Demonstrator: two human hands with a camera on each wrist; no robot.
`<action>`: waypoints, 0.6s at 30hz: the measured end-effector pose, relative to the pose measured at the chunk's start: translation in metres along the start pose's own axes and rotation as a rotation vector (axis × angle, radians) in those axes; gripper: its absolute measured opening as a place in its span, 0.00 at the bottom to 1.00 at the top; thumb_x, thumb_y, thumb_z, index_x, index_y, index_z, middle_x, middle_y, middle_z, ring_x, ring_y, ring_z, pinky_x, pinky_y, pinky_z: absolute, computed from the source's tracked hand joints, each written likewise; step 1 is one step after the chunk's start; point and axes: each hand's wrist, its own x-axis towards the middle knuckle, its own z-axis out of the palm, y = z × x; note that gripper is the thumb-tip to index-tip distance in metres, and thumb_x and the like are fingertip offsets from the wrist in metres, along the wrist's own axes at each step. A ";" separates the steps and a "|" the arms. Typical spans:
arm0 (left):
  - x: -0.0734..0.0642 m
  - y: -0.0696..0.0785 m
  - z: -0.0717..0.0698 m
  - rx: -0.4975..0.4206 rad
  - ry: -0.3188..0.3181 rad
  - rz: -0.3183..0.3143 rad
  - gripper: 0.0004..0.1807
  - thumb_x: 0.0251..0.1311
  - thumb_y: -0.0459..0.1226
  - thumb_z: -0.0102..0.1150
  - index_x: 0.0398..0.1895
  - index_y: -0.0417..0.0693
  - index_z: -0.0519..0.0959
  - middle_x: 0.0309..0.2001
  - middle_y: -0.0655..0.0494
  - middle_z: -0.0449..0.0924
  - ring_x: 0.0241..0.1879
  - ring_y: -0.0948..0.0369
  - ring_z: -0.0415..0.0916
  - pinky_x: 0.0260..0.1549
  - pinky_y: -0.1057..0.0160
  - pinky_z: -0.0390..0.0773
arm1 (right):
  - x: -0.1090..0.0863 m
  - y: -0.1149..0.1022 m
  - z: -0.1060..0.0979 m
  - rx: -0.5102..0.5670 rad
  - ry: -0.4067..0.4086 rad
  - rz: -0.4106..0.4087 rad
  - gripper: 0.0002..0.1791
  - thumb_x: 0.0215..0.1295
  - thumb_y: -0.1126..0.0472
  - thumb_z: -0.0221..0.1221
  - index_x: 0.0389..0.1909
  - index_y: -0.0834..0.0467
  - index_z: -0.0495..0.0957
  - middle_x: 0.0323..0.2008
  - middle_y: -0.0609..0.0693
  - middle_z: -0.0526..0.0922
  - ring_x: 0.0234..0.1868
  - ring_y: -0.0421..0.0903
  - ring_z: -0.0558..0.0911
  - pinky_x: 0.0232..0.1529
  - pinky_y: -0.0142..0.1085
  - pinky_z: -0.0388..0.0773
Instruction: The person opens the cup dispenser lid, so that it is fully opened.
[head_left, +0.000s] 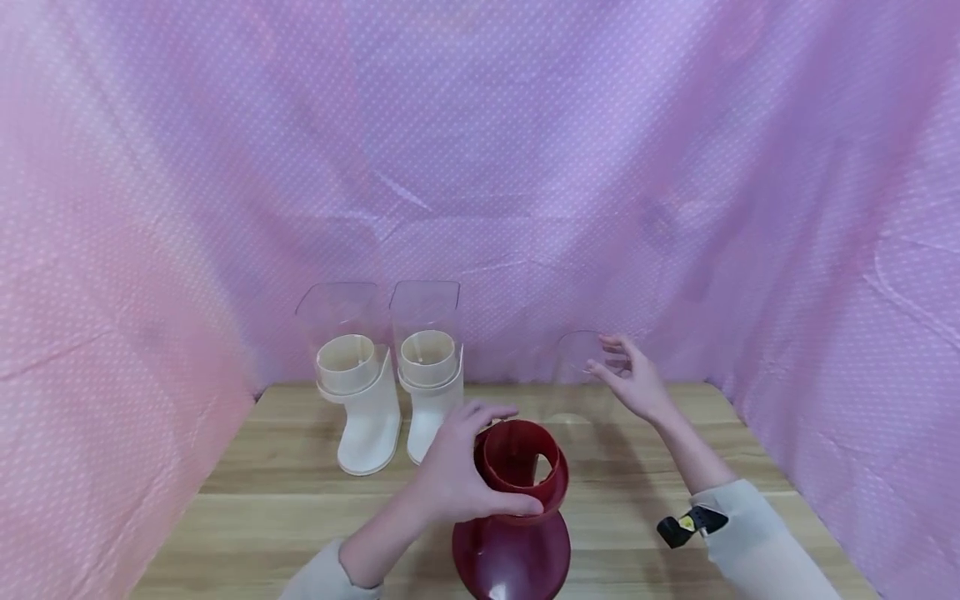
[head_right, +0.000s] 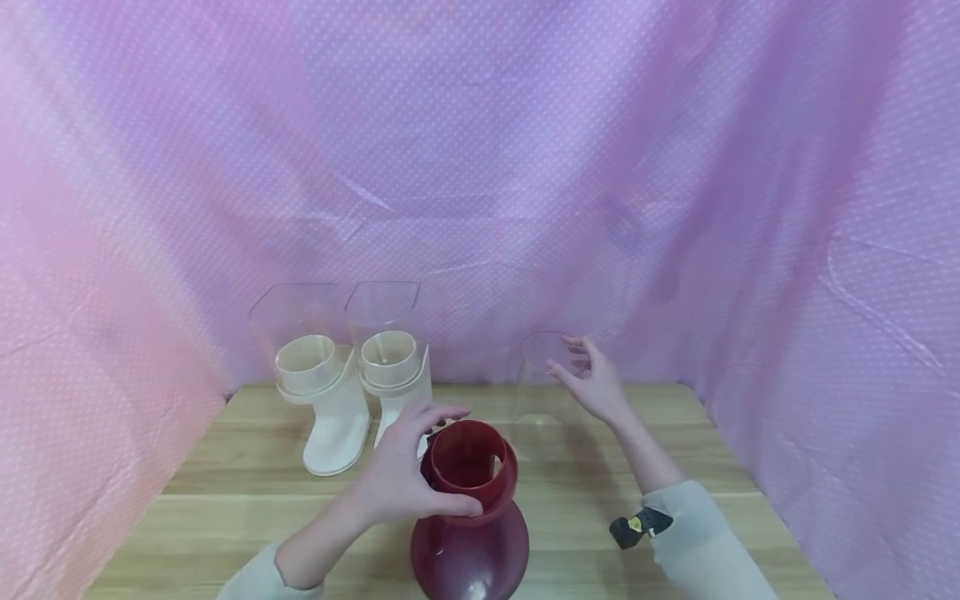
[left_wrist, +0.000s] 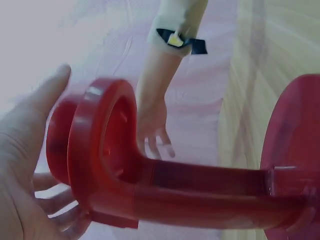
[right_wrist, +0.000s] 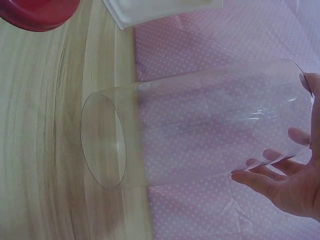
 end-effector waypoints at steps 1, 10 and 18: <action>-0.001 0.003 0.002 0.023 0.008 -0.009 0.49 0.33 0.60 0.89 0.65 0.64 0.80 0.58 0.69 0.80 0.59 0.65 0.75 0.57 0.55 0.83 | 0.000 0.000 -0.001 0.000 0.002 -0.003 0.29 0.75 0.54 0.65 0.70 0.62 0.71 0.70 0.70 0.75 0.63 0.71 0.82 0.67 0.63 0.79; 0.003 0.004 0.000 0.068 -0.047 0.052 0.45 0.41 0.55 0.88 0.66 0.54 0.83 0.56 0.63 0.83 0.56 0.63 0.80 0.56 0.60 0.84 | -0.002 0.001 -0.002 -0.024 -0.024 0.011 0.31 0.76 0.51 0.64 0.72 0.61 0.70 0.69 0.71 0.76 0.64 0.73 0.81 0.65 0.64 0.80; 0.020 -0.008 -0.015 -0.060 -0.248 0.097 0.45 0.47 0.49 0.87 0.70 0.47 0.80 0.64 0.59 0.83 0.65 0.61 0.79 0.66 0.59 0.81 | -0.002 -0.001 -0.004 0.000 -0.025 -0.010 0.30 0.76 0.54 0.64 0.72 0.62 0.70 0.70 0.71 0.75 0.62 0.72 0.82 0.64 0.64 0.81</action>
